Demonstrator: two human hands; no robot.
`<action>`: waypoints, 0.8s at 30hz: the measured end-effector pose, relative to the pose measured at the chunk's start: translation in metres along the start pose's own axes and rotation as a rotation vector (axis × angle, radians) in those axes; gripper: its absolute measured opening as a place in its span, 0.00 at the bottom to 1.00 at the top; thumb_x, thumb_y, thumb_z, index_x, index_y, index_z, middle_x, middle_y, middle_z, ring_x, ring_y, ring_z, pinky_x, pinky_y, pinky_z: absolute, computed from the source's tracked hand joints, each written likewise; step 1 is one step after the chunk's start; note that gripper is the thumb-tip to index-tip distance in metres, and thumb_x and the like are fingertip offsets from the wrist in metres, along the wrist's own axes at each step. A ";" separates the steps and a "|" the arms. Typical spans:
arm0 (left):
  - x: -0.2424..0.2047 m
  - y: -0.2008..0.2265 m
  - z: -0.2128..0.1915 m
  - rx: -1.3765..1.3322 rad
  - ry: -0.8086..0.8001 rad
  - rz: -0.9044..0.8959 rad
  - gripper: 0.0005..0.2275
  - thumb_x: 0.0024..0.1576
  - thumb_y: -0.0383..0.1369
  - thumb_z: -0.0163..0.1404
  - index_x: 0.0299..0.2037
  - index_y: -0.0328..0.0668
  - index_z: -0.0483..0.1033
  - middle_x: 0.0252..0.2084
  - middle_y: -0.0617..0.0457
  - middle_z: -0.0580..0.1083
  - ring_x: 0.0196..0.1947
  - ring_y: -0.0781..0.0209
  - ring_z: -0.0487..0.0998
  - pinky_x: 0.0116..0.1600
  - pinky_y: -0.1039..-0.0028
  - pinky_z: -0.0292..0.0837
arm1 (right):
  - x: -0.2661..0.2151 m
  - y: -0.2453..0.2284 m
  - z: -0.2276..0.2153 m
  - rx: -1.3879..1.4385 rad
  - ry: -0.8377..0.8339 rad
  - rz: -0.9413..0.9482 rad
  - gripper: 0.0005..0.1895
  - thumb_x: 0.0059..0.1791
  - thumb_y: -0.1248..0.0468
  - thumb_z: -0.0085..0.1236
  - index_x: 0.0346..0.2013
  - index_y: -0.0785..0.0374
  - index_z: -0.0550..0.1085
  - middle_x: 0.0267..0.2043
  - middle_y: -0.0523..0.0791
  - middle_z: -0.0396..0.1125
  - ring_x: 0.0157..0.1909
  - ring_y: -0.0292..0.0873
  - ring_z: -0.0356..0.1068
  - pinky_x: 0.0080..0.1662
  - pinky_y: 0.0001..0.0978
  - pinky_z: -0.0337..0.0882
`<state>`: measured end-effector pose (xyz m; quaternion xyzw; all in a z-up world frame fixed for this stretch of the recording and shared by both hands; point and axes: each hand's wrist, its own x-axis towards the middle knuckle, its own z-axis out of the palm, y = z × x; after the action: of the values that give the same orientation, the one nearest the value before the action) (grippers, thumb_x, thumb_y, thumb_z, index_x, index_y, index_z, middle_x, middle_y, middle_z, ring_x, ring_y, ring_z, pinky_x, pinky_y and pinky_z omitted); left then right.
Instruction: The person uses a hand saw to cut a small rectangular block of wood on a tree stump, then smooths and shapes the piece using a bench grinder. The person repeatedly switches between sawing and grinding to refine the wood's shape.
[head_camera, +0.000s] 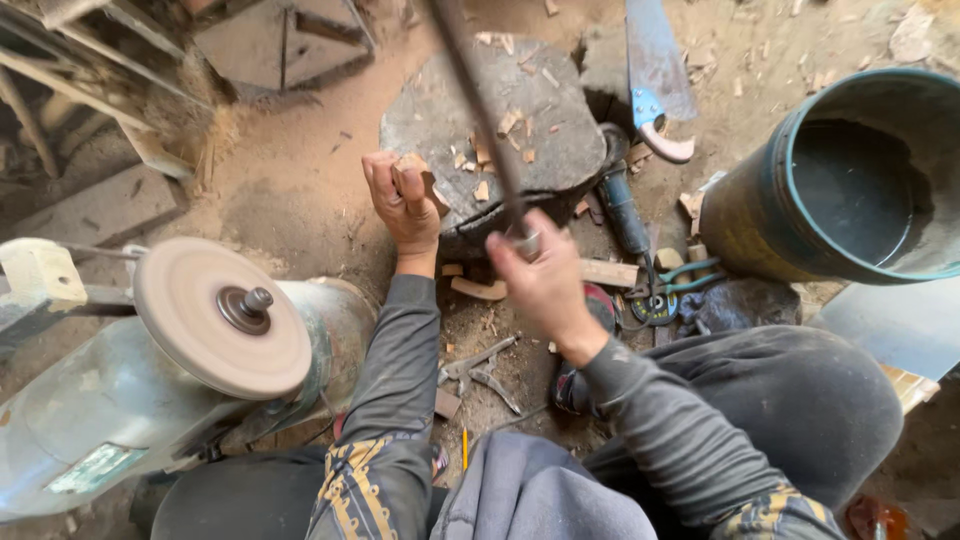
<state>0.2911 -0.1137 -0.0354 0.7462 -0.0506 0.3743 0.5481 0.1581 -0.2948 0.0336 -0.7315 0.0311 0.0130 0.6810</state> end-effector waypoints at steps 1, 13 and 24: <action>-0.003 -0.001 -0.001 0.000 -0.005 -0.018 0.22 0.67 0.52 0.40 0.41 0.37 0.62 0.40 0.50 0.59 0.39 0.58 0.63 0.48 0.65 0.65 | -0.001 0.003 -0.002 0.073 0.043 -0.055 0.13 0.55 0.61 0.59 0.35 0.65 0.67 0.22 0.42 0.62 0.22 0.36 0.61 0.26 0.33 0.60; -0.011 0.006 -0.019 -0.086 0.012 0.001 0.22 0.69 0.51 0.41 0.40 0.35 0.62 0.42 0.48 0.62 0.44 0.54 0.65 0.56 0.65 0.64 | 0.004 0.039 0.015 0.056 -0.210 0.573 0.09 0.48 0.64 0.55 0.26 0.65 0.67 0.16 0.43 0.59 0.17 0.40 0.59 0.21 0.36 0.58; -0.015 -0.014 -0.008 0.054 0.002 0.023 0.22 0.69 0.54 0.37 0.34 0.43 0.61 0.41 0.52 0.62 0.43 0.57 0.65 0.50 0.63 0.67 | -0.013 0.043 0.029 -0.189 -0.072 0.073 0.08 0.47 0.64 0.59 0.28 0.65 0.71 0.22 0.39 0.64 0.23 0.32 0.64 0.28 0.28 0.64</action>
<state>0.2827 -0.1066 -0.0546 0.7597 -0.0484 0.3825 0.5236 0.1427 -0.2686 -0.0109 -0.7900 0.0321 0.0669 0.6086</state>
